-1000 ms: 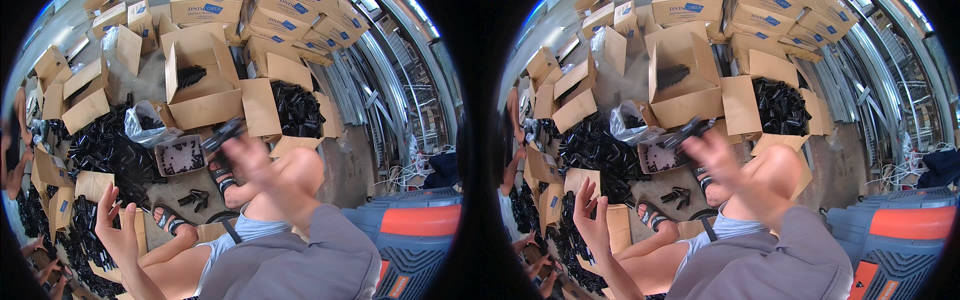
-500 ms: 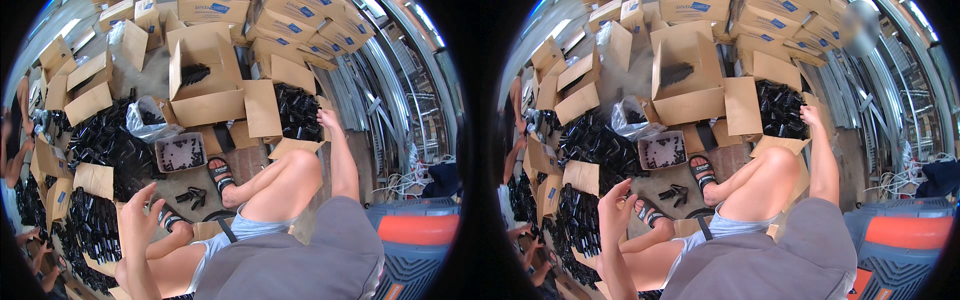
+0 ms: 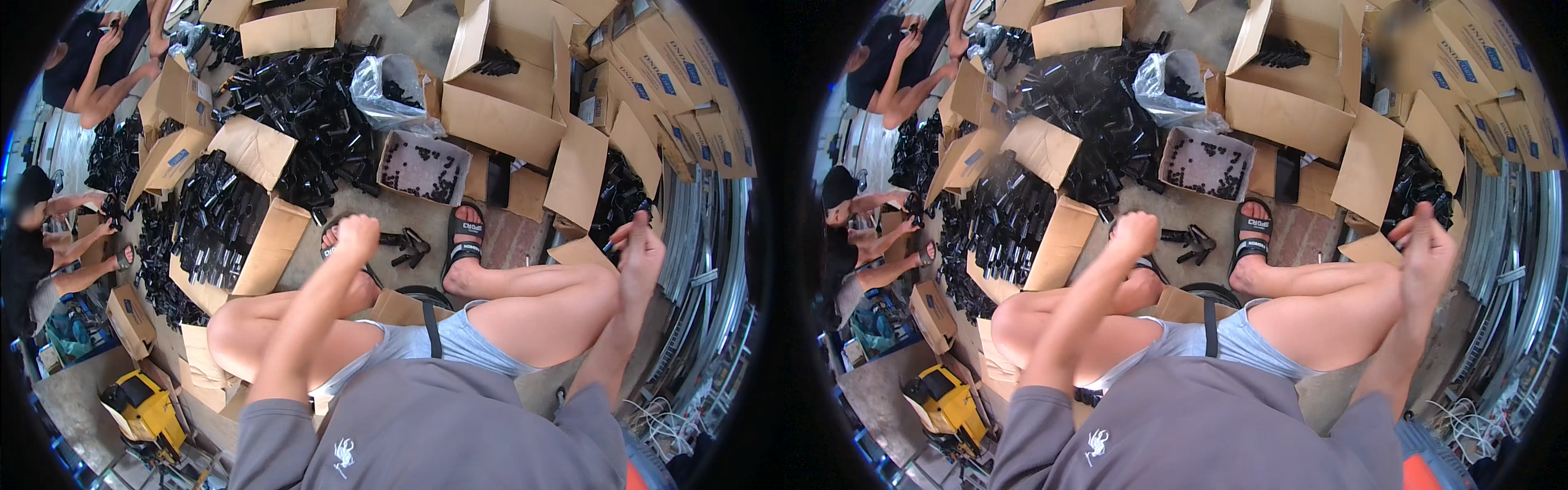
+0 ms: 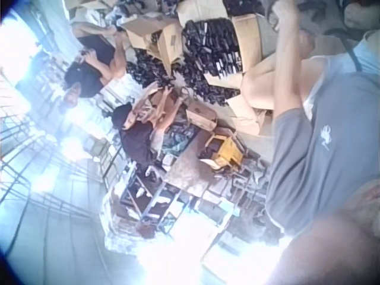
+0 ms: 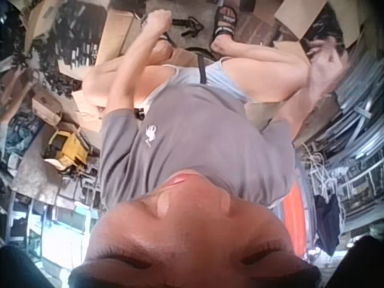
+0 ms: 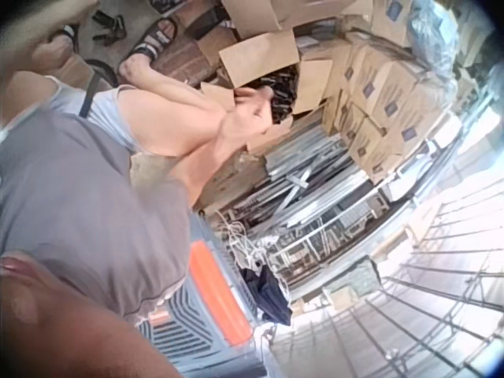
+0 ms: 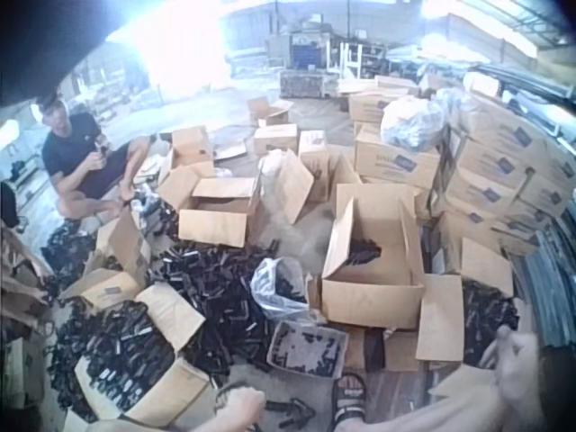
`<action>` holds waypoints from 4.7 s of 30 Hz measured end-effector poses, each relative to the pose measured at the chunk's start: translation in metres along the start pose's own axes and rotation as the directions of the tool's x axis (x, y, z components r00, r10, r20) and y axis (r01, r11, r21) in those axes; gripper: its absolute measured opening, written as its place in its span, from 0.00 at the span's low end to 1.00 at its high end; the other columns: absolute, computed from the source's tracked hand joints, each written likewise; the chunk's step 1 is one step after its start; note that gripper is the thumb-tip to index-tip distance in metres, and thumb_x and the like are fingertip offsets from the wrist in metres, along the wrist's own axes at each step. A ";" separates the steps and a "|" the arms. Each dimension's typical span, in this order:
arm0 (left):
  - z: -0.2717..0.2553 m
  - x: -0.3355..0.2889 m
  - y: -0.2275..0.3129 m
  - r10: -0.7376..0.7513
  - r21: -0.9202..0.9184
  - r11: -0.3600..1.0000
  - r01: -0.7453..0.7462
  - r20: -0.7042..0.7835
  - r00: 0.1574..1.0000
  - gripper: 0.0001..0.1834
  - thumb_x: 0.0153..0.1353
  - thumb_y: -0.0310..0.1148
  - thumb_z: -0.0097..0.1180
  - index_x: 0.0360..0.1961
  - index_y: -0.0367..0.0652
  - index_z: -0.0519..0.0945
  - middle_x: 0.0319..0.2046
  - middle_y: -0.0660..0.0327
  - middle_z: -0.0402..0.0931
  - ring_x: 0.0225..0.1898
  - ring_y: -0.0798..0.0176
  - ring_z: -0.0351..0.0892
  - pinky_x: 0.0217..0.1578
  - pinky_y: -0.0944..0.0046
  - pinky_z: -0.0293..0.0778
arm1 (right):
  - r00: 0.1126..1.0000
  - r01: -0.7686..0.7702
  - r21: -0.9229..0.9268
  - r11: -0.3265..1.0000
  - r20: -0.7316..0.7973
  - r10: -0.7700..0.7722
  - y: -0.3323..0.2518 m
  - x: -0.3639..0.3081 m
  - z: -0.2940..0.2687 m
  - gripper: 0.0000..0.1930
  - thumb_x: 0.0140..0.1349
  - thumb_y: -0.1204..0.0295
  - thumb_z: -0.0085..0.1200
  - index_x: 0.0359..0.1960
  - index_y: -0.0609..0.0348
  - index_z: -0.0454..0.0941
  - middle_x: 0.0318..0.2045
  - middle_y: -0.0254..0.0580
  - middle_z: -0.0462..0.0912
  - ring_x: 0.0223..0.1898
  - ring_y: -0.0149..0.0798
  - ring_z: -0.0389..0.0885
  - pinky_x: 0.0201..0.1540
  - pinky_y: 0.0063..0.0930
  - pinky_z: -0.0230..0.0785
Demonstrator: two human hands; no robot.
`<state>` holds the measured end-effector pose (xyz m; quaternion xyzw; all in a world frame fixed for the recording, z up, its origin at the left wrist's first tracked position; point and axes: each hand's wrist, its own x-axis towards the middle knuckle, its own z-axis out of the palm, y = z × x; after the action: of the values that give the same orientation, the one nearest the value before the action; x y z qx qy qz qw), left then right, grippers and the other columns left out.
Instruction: The person sits on the floor and assembles black metal components by hand, taking small metal pieces from a container and fitting them into larger black brackets, then placing the finished assemblies into cardboard boxes.
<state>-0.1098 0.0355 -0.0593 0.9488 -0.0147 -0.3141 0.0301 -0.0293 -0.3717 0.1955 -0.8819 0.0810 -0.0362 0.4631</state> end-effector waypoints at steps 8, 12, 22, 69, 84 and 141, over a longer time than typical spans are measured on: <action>0.094 0.018 0.069 -0.120 -0.057 0.993 0.105 -0.446 0.887 0.19 0.51 0.29 0.64 0.46 0.46 0.77 0.42 0.57 0.75 0.47 0.56 0.75 0.47 0.57 0.71 | 0.925 0.061 -0.085 0.994 0.379 -0.024 -0.004 -0.042 0.085 0.08 0.68 0.71 0.61 0.38 0.65 0.82 0.21 0.30 0.76 0.24 0.22 0.69 0.26 0.22 0.61; 0.119 0.027 0.049 -0.056 -0.110 0.994 0.002 -0.492 0.869 0.16 0.52 0.29 0.64 0.44 0.50 0.80 0.42 0.58 0.78 0.49 0.54 0.76 0.50 0.53 0.69 | 0.883 0.128 -0.144 0.981 0.467 -0.046 -0.014 -0.044 0.094 0.08 0.67 0.71 0.61 0.41 0.64 0.82 0.23 0.38 0.81 0.24 0.27 0.75 0.28 0.25 0.67; 0.120 0.022 0.029 -0.059 -0.371 0.921 -0.121 -0.440 0.896 0.12 0.48 0.27 0.65 0.36 0.48 0.82 0.39 0.56 0.79 0.49 0.51 0.78 0.48 0.53 0.76 | 0.845 0.201 -0.205 0.958 0.532 -0.064 -0.019 -0.044 0.117 0.11 0.66 0.69 0.61 0.43 0.65 0.82 0.32 0.50 0.85 0.28 0.38 0.83 0.33 0.31 0.74; -0.243 0.158 -0.181 -0.372 -0.631 0.752 -0.191 -0.645 0.667 0.16 0.62 0.42 0.66 0.32 0.37 0.86 0.27 0.53 0.85 0.29 0.57 0.85 0.33 0.59 0.77 | 0.928 0.342 -0.489 0.803 0.309 -0.207 -0.037 0.296 0.522 0.16 0.63 0.63 0.59 0.48 0.58 0.82 0.50 0.53 0.83 0.55 0.56 0.81 0.59 0.48 0.73; -0.344 0.489 -0.352 -0.365 -0.396 0.908 0.140 -0.579 0.730 0.17 0.59 0.29 0.53 0.47 0.45 0.87 0.49 0.52 0.85 0.55 0.47 0.80 0.59 0.50 0.74 | 0.844 0.317 -0.799 0.511 0.483 0.232 0.026 0.413 0.636 0.71 0.35 0.47 0.81 0.75 0.75 0.48 0.75 0.68 0.54 0.78 0.57 0.51 0.77 0.61 0.38; -0.359 0.650 -0.388 -0.367 -0.189 0.915 0.355 -0.754 0.545 0.50 0.53 0.68 0.57 0.73 0.56 0.65 0.73 0.60 0.62 0.74 0.51 0.58 0.71 0.47 0.59 | 0.812 0.403 -0.730 0.552 0.564 0.152 0.012 0.428 0.639 0.65 0.34 0.53 0.80 0.67 0.89 0.56 0.66 0.82 0.64 0.73 0.65 0.59 0.79 0.46 0.45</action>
<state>0.6297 0.4090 -0.1848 0.9718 0.1973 0.1263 -0.0252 0.4792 0.0641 -0.1827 -0.9646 -0.1203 0.2348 -0.0068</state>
